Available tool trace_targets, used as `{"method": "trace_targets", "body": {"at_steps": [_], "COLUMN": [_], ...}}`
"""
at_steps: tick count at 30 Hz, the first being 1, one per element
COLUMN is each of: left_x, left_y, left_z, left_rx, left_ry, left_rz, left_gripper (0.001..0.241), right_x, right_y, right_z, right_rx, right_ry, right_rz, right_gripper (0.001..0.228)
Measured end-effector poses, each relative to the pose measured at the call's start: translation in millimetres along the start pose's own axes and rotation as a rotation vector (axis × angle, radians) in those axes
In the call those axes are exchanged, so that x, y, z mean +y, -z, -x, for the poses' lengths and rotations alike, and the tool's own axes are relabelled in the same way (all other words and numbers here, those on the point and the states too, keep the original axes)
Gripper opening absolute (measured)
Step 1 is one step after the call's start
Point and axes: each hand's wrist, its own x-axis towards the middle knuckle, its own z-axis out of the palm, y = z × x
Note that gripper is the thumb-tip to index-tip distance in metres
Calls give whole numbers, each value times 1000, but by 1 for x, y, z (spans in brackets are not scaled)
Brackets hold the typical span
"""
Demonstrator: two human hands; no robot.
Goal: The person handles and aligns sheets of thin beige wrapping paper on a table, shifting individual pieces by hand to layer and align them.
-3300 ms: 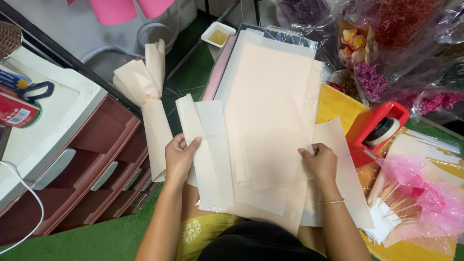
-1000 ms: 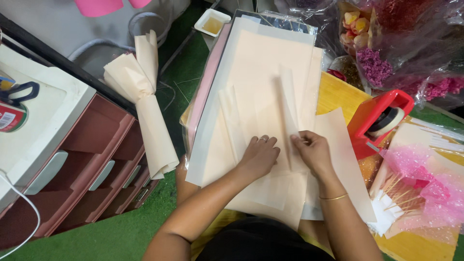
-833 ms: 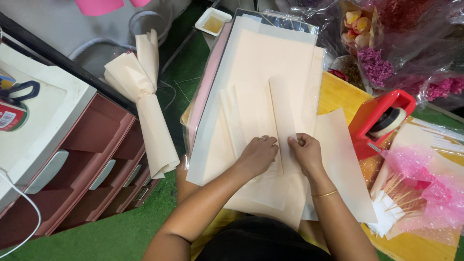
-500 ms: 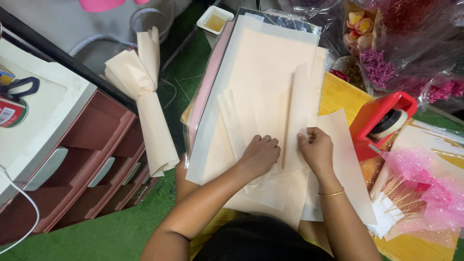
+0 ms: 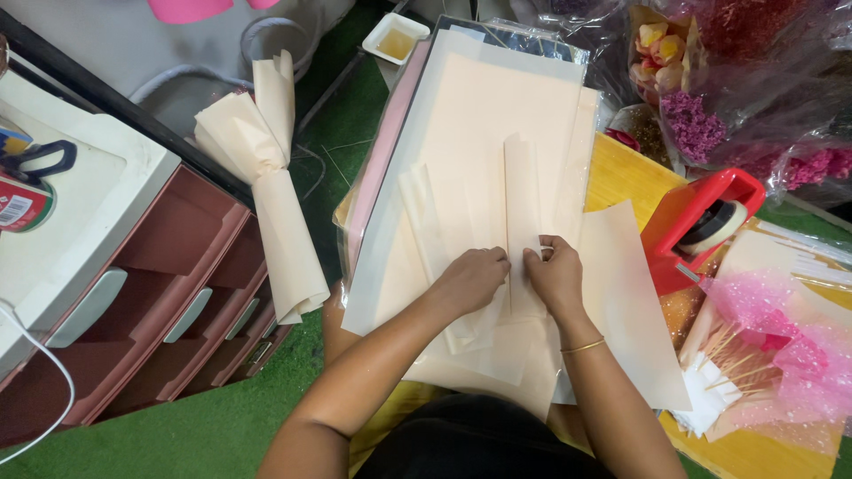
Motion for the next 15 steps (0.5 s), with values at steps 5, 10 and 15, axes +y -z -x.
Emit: {"method": "trace_targets", "body": {"at_steps": [5, 10, 15], "left_x": [3, 2, 9], "left_y": [10, 8, 13], "left_z": [3, 2, 5], "left_rx": [17, -13, 10], "left_ry": [8, 2, 24], "left_rz": [-21, -39, -57], "left_gripper": [17, 18, 18], "right_x": [-8, -21, -15], "right_y": [4, 17, 10], "right_z": [4, 18, 15], "right_rx": [49, 91, 67], "right_ry": [3, 35, 46], "right_rz": [84, 81, 114], "right_gripper": [38, 36, 30]}}
